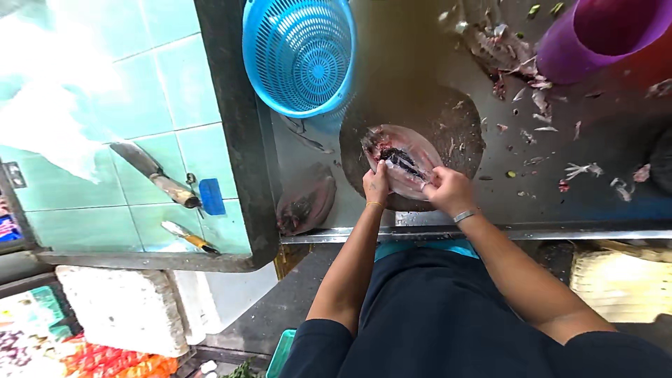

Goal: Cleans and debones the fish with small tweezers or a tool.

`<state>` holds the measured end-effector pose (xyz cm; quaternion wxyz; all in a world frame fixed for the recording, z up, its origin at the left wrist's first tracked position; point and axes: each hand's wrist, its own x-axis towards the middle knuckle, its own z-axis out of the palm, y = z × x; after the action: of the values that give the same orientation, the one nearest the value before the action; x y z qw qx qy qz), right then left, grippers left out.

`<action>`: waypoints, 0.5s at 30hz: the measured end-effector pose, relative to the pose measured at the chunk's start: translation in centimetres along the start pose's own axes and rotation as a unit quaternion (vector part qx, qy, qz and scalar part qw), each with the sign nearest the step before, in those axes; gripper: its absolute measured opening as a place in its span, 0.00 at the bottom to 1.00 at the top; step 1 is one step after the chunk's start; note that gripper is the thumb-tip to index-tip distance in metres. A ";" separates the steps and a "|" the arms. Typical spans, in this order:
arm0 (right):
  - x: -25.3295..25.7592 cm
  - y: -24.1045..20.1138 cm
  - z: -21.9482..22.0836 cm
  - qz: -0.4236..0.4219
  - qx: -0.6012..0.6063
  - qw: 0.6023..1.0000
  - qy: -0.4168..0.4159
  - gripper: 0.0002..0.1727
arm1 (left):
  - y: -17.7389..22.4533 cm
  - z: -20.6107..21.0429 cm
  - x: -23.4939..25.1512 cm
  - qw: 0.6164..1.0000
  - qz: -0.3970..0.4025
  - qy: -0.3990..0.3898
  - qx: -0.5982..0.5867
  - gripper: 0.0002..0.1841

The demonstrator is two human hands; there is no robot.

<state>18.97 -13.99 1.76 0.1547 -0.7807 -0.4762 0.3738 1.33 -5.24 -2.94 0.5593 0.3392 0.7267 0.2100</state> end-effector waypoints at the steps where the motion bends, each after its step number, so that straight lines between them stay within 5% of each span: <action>1: -0.4 -0.6 0.9 -0.028 -0.090 0.995 -0.018 0.27 | -0.3 -0.2 -0.1 1.000 0.010 -0.014 -0.001 0.25; 3: -0.1 -1.4 2.1 -0.053 -0.110 0.992 -0.041 0.22 | -0.6 -0.3 -0.3 0.998 0.033 -0.044 -0.018 0.23; 5: 1.1 -1.4 1.8 0.017 0.115 0.991 -0.061 0.12 | -0.6 -0.5 -0.4 0.997 0.037 -0.060 -0.040 0.19; 7: 1.3 -0.6 1.5 0.128 0.363 0.922 -0.036 0.09 | -0.5 -0.7 -0.5 0.997 0.025 -0.062 -0.044 0.17; 8: 1.2 -0.3 1.0 0.129 0.356 0.925 -0.018 0.09 | -0.4 -0.6 -0.6 0.997 0.021 -0.062 -0.046 0.17; 10: 0.7 -0.8 0.5 0.037 0.126 0.991 -0.004 0.16 | -0.3 -0.7 -0.4 0.997 0.018 -0.060 -0.046 0.18; 12: 0.2 -2.4 1.3 -0.030 -0.088 0.995 -0.037 0.26 | -0.5 -0.6 -0.4 0.997 0.020 -0.058 -0.040 0.19; 14: 1.0 -3.0 2.0 -0.038 -0.084 0.993 -0.069 0.18 | -0.6 -0.3 -0.3 0.998 0.027 -0.049 -0.031 0.20; 15: 1.7 -2.8 1.8 -0.009 0.012 0.997 -0.079 0.14 | -0.5 -0.3 -0.3 0.998 0.028 -0.044 -0.027 0.19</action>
<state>16.32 -11.30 1.47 0.1291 -0.7424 -0.4900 0.4382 0.96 -5.75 -3.01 0.5937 0.3531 0.6856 0.2298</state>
